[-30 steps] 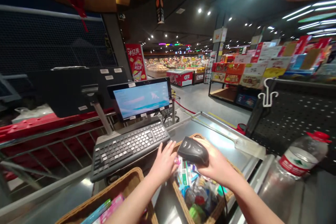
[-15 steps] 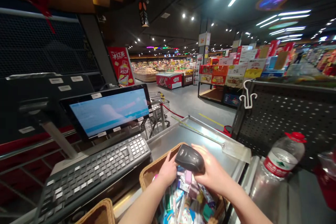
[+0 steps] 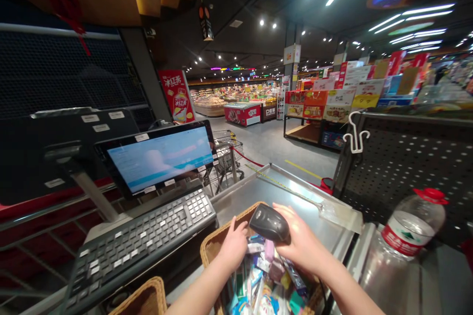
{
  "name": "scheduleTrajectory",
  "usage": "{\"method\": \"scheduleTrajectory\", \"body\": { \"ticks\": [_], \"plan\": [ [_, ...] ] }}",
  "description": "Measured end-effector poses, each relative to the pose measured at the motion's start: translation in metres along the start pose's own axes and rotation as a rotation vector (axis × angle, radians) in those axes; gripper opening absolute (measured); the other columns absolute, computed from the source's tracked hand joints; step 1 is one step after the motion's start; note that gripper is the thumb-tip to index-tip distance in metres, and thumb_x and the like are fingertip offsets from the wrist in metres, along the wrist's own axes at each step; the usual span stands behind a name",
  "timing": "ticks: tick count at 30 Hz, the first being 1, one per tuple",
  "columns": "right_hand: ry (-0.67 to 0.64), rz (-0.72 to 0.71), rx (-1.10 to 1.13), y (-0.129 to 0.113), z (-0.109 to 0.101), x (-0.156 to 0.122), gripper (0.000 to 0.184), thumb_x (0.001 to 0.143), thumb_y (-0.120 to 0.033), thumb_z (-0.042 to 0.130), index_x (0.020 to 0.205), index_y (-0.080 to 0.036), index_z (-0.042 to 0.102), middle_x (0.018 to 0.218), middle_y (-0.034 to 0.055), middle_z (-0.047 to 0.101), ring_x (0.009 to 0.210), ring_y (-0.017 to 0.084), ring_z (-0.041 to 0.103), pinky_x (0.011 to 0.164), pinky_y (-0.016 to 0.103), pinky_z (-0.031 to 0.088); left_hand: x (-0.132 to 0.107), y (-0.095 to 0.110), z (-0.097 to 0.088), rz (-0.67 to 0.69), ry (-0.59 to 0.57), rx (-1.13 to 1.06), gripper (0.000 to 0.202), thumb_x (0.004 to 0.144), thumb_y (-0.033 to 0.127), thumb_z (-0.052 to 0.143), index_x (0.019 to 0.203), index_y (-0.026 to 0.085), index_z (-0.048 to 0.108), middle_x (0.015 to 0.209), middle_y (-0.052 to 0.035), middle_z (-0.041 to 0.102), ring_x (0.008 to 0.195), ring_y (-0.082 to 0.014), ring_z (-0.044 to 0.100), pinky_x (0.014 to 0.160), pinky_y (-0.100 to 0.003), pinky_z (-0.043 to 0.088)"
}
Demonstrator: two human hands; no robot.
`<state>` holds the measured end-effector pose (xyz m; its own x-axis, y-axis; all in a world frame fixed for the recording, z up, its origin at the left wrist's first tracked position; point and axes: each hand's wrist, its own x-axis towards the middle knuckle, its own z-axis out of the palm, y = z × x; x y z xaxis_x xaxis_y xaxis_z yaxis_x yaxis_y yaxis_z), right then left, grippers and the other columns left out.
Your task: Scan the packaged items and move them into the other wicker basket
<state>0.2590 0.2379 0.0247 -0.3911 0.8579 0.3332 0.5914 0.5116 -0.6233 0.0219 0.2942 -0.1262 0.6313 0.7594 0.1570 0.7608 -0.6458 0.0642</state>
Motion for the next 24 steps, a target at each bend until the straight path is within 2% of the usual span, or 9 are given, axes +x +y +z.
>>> {"method": "scheduleTrajectory", "body": {
  "ticks": [2,5,9,15,19,24],
  "plan": [
    [0.003,-0.015,0.000,0.000,0.004,-0.001,0.061,0.067,-0.019,0.065,0.128,-0.017,0.055,0.135,0.0165,0.059,0.135,0.036,0.044,0.116,0.063,0.024,-0.013,-0.007,-0.013,-0.043,0.031,0.009,0.037,0.087,0.005,0.044,0.104,0.023,0.072,0.124,-0.0071,0.068,0.135,-0.0274,0.046,0.120,-0.061,-0.006],
    [0.017,-0.028,-0.002,-0.004,0.010,-0.002,0.062,0.069,-0.020,0.065,0.129,-0.016,0.055,0.135,0.0164,0.058,0.134,0.036,0.045,0.115,0.062,0.025,-0.037,-0.017,-0.042,-0.103,0.148,0.013,0.035,0.089,0.005,0.041,0.089,0.021,0.072,0.122,-0.0050,0.069,0.137,-0.0247,0.044,0.120,-0.062,-0.002],
    [0.030,-0.060,-0.011,-0.018,0.013,0.000,0.061,0.068,-0.018,0.064,0.129,-0.018,0.056,0.134,0.0149,0.059,0.131,0.035,0.048,0.115,0.061,0.026,-0.068,-0.023,-0.087,-0.183,0.284,0.045,0.024,0.082,0.006,0.052,0.069,0.020,0.066,0.123,-0.0043,0.069,0.136,-0.0295,0.044,0.116,-0.069,0.007],
    [0.002,-0.084,-0.055,-0.040,0.020,0.005,0.055,0.068,-0.021,0.065,0.123,-0.020,0.060,0.131,0.0139,0.061,0.131,0.036,0.047,0.115,0.061,0.025,-0.105,-0.027,-0.139,-0.308,0.391,0.150,0.019,0.085,0.010,0.054,0.071,0.020,0.063,0.127,-0.0057,0.067,0.135,-0.0341,0.045,0.110,-0.073,0.019],
    [-0.013,-0.087,-0.091,-0.053,0.026,0.010,0.055,0.067,-0.022,0.065,0.122,-0.018,0.062,0.132,0.0153,0.060,0.134,0.038,0.043,0.116,0.063,0.022,-0.126,-0.033,-0.163,-0.354,0.455,0.230,0.019,0.087,0.012,0.053,0.073,0.020,0.063,0.132,-0.0066,0.064,0.137,-0.0345,0.043,0.109,-0.073,0.019],
    [-0.070,-0.150,-0.091,-0.078,0.032,0.017,0.056,0.066,-0.018,0.061,0.122,-0.022,0.064,0.133,0.0120,0.060,0.137,0.037,0.041,0.116,0.064,0.018,-0.151,-0.039,-0.187,-0.410,0.539,0.326,0.021,0.088,0.013,0.051,0.072,0.020,0.062,0.137,-0.0084,0.061,0.138,-0.0348,0.042,0.109,-0.074,0.016]
  ]
}}
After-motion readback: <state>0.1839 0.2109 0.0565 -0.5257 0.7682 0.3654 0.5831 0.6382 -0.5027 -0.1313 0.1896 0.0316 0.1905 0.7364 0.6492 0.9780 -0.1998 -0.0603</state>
